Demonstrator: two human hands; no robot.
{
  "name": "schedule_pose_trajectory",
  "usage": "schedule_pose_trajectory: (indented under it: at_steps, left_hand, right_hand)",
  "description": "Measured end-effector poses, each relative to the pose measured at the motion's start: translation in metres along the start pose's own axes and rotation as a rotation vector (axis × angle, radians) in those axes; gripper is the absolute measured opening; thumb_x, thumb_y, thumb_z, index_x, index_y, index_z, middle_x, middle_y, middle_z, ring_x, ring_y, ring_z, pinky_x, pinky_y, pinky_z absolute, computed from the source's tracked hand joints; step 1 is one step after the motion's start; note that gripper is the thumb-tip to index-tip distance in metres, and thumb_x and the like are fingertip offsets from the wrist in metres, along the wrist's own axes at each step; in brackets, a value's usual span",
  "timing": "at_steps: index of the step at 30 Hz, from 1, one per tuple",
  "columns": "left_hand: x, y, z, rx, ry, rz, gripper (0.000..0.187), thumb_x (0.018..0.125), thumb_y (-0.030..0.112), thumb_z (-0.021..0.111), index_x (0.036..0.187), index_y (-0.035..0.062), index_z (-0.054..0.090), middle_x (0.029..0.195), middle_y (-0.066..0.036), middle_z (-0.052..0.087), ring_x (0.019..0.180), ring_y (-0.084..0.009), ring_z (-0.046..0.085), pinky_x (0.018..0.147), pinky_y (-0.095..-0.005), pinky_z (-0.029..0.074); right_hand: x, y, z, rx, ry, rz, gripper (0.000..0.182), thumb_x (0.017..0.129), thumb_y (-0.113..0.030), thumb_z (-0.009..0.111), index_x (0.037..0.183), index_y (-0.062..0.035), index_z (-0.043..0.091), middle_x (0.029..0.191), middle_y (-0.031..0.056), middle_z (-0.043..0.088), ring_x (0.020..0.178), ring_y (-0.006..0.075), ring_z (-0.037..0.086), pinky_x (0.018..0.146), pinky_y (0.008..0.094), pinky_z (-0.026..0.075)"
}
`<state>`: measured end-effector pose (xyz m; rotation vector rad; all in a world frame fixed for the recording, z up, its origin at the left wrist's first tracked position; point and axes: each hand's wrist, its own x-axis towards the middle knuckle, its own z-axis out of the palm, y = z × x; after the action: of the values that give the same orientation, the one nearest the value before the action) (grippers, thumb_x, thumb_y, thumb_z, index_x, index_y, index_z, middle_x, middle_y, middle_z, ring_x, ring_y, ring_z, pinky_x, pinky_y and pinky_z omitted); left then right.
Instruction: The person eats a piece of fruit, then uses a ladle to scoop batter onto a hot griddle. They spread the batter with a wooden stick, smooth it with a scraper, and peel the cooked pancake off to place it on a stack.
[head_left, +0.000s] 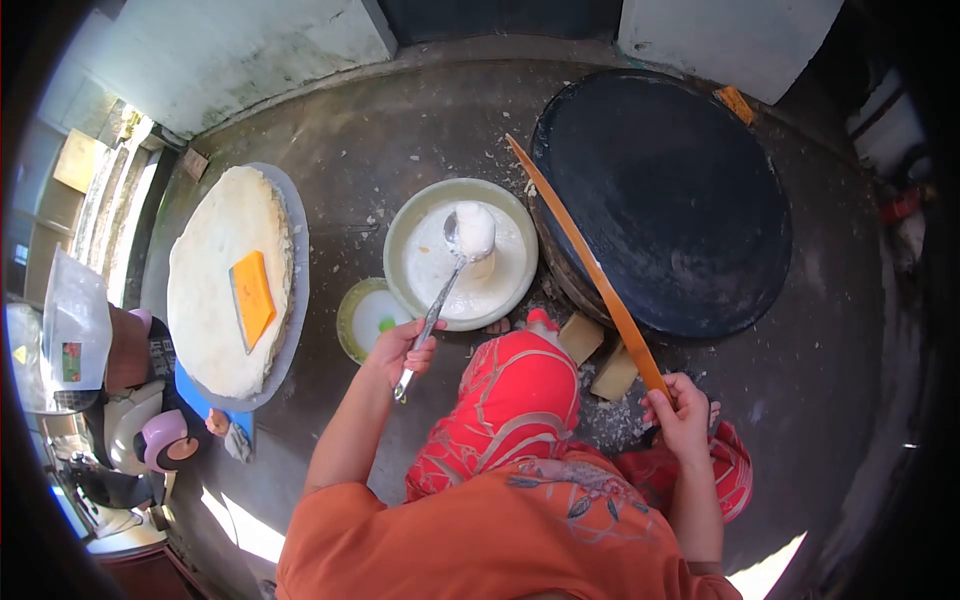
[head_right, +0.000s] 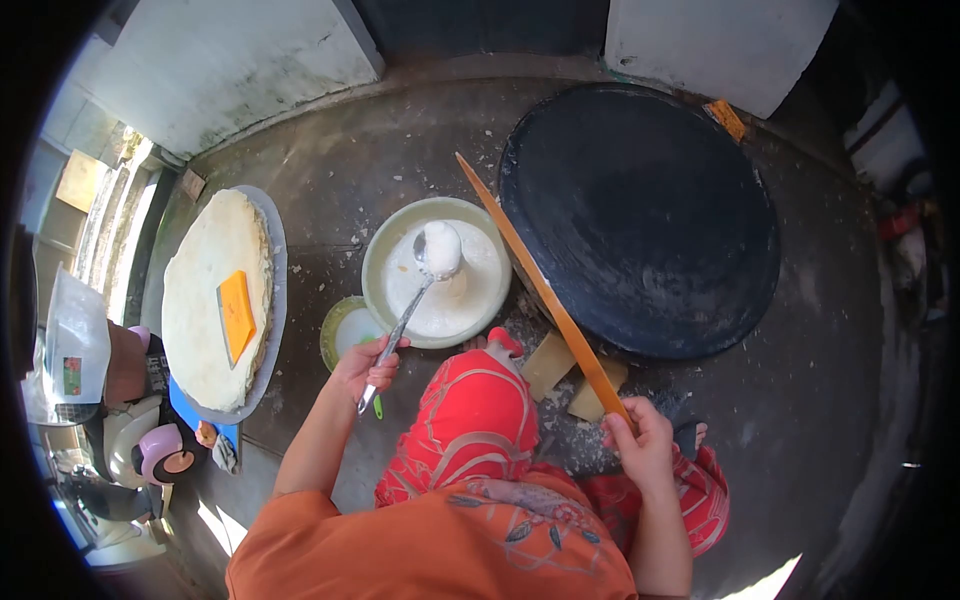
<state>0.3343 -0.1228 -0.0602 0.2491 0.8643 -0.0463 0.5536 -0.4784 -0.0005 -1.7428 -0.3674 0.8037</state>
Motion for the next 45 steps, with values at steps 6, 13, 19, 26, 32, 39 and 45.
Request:
schedule_pose_trajectory:
  at_steps: [6, 13, 19, 26, 32, 39, 45]
  left_hand:
    - [-0.061, 0.007, 0.031, 0.231, -0.018, 0.263, 0.030, 0.089, 0.022, 0.045, 0.108, -0.0008, 0.048, 0.059, -0.008, 0.049, 0.040, -0.0092, 0.035, 0.033, -0.0210, 0.027]
    - [-0.095, 0.019, 0.082, 0.319, 0.003, 0.467, 0.029, 0.089, 0.019, 0.045, 0.108, -0.0026, 0.050, 0.060, -0.009, 0.051, 0.040, -0.0087, 0.036, 0.033, -0.0197, 0.027]
    - [-0.092, 0.041, 0.128, 0.291, -0.160, 0.467, 0.030, 0.090, 0.019, 0.044, 0.109, -0.0026, 0.049, 0.061, -0.009, 0.051, 0.041, -0.0088, 0.038, 0.034, -0.0195, 0.028]
    - [-0.049, 0.061, 0.196, 0.326, -0.235, 0.456, 0.032, 0.093, 0.027, 0.039, 0.108, 0.0010, 0.047, 0.064, -0.007, 0.049, 0.043, -0.0081, 0.037, 0.036, -0.0193, 0.029]
    - [0.045, 0.039, 0.232, 0.286, -0.142, 0.474, 0.026, 0.093, 0.029, 0.037, 0.098, 0.0052, 0.045, 0.064, -0.006, 0.047, 0.044, -0.0097, 0.039, 0.035, -0.0212, 0.030]
    - [0.123, 0.000, 0.231, 0.316, 0.035, 0.568, 0.015, 0.090, 0.018, 0.038, 0.086, 0.0059, 0.044, 0.064, -0.006, 0.048, 0.046, -0.0121, 0.045, 0.037, -0.0233, 0.037]
    - [0.137, -0.015, 0.221, 0.255, 0.027, 0.534, 0.008, 0.090, 0.011, 0.043, 0.095, 0.0068, 0.047, 0.065, -0.004, 0.048, 0.049, -0.0124, 0.046, 0.040, -0.0245, 0.039]
  right_hand:
    - [-0.007, 0.005, -0.010, 0.096, 0.011, 0.022, 0.013, 0.087, -0.007, 0.050, 0.098, -0.0006, 0.054, 0.075, 0.0038, 0.060, 0.058, 0.0052, 0.053, 0.051, 0.0175, 0.041]
    - [-0.016, 0.009, -0.016, 0.212, 0.110, 0.078, 0.031, 0.082, -0.004, 0.058, 0.112, 0.0016, 0.054, 0.082, 0.0027, 0.059, 0.068, 0.0038, 0.051, 0.059, 0.0171, 0.041]
    - [-0.021, 0.006, -0.028, 0.271, -0.006, 0.137, 0.019, 0.079, 0.003, 0.057, 0.094, -0.0008, 0.046, 0.077, 0.0037, 0.058, 0.063, 0.0082, 0.056, 0.056, 0.0168, 0.045]
    - [0.002, 0.016, -0.032, -0.209, 0.183, -0.072, 0.033, 0.080, -0.001, 0.055, 0.114, -0.0007, 0.052, 0.089, 0.0076, 0.062, 0.070, 0.0085, 0.058, 0.060, 0.0212, 0.044]
    - [0.035, -0.014, -0.030, -0.527, 0.344, -0.326, 0.043, 0.075, 0.001, 0.057, 0.117, -0.0037, 0.052, 0.082, 0.0136, 0.060, 0.071, 0.0224, 0.059, 0.064, 0.0281, 0.045]
    - [0.077, -0.042, -0.016, -0.567, 0.349, -0.443, 0.044, 0.072, -0.002, 0.059, 0.116, -0.0092, 0.054, 0.074, 0.0129, 0.055, 0.068, 0.0288, 0.056, 0.063, 0.0343, 0.044]
    - [0.114, -0.042, -0.008, -0.700, 0.238, -0.437, 0.042, 0.072, -0.005, 0.058, 0.113, -0.0125, 0.056, 0.073, 0.0099, 0.054, 0.067, 0.0278, 0.056, 0.061, 0.0366, 0.045]
